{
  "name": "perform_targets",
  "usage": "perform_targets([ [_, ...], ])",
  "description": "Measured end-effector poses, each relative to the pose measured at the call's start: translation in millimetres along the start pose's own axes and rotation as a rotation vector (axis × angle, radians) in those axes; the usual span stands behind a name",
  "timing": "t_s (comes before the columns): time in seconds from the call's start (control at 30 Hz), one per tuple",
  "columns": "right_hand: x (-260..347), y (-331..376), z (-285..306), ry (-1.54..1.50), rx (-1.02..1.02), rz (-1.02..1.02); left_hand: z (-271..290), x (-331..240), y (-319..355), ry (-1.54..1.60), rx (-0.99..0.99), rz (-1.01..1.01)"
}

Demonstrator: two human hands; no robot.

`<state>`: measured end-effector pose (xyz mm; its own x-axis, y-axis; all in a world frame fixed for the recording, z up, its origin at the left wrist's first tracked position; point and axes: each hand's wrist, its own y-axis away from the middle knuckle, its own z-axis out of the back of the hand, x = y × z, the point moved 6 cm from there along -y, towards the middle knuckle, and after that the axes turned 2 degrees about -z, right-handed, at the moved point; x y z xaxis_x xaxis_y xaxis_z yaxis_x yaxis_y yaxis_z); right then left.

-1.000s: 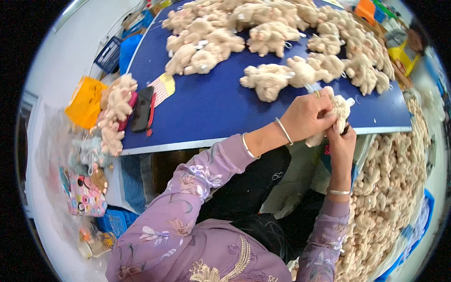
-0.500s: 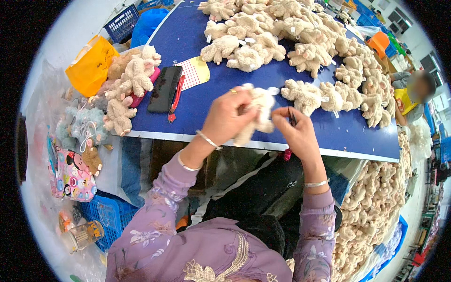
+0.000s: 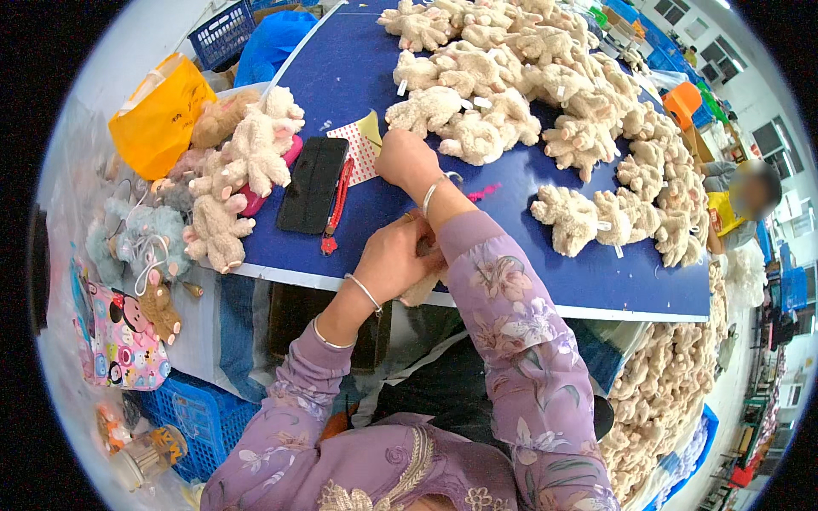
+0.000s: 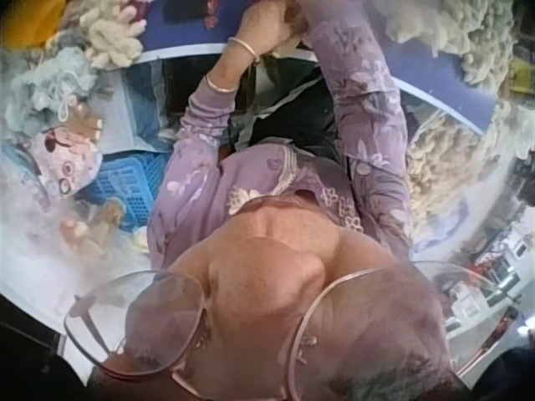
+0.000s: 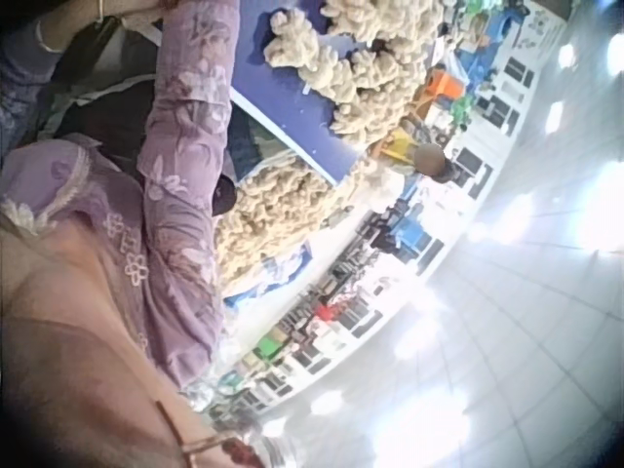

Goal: The person trims small beige stuffed animals one at a time using scissors, then places each finished unit on a blue table. The person also briefly handles a sheet of red stickers and a mobile phone before resuming trimming.

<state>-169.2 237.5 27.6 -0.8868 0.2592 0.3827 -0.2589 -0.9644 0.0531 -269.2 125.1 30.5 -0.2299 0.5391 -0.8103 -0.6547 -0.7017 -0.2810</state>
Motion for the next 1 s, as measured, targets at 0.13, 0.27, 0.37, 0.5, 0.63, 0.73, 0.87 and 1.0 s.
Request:
perform_targets([
  [0.13, -17, 3, 20, -0.229, -0.014, 0.041, -1, 12, -6, -0.002, -0.008, 0.041],
  [0.27, -34, 77, 92, -0.656, -0.098, -0.015, 10, 4, -18, -0.015, -0.199, -0.159],
  [0.37, -67, 126, 109, -0.914, -0.109, -0.159, 24, -18, -13, -0.019, -0.298, -0.173],
  [0.5, -81, 177, 117, -1.015, -0.127, -0.113, -3, -38, -1, 0.883, 0.065, 0.09],
  [0.63, -82, 211, 113, -1.098, -0.144, -0.137, -28, -61, 4, 1.266, 0.069, 0.226],
  [0.73, -90, 231, 117, -1.076, -0.311, -0.118, -39, -63, 8, 1.217, 0.013, 0.217],
  [0.87, -87, 266, 131, -0.791, -0.734, 0.045, -44, -68, 14, 1.129, -0.03, 0.206],
  [1.0, -67, 287, 136, -0.546, -0.707, 0.162, -53, -77, 21, 1.109, 0.004, 0.175],
])
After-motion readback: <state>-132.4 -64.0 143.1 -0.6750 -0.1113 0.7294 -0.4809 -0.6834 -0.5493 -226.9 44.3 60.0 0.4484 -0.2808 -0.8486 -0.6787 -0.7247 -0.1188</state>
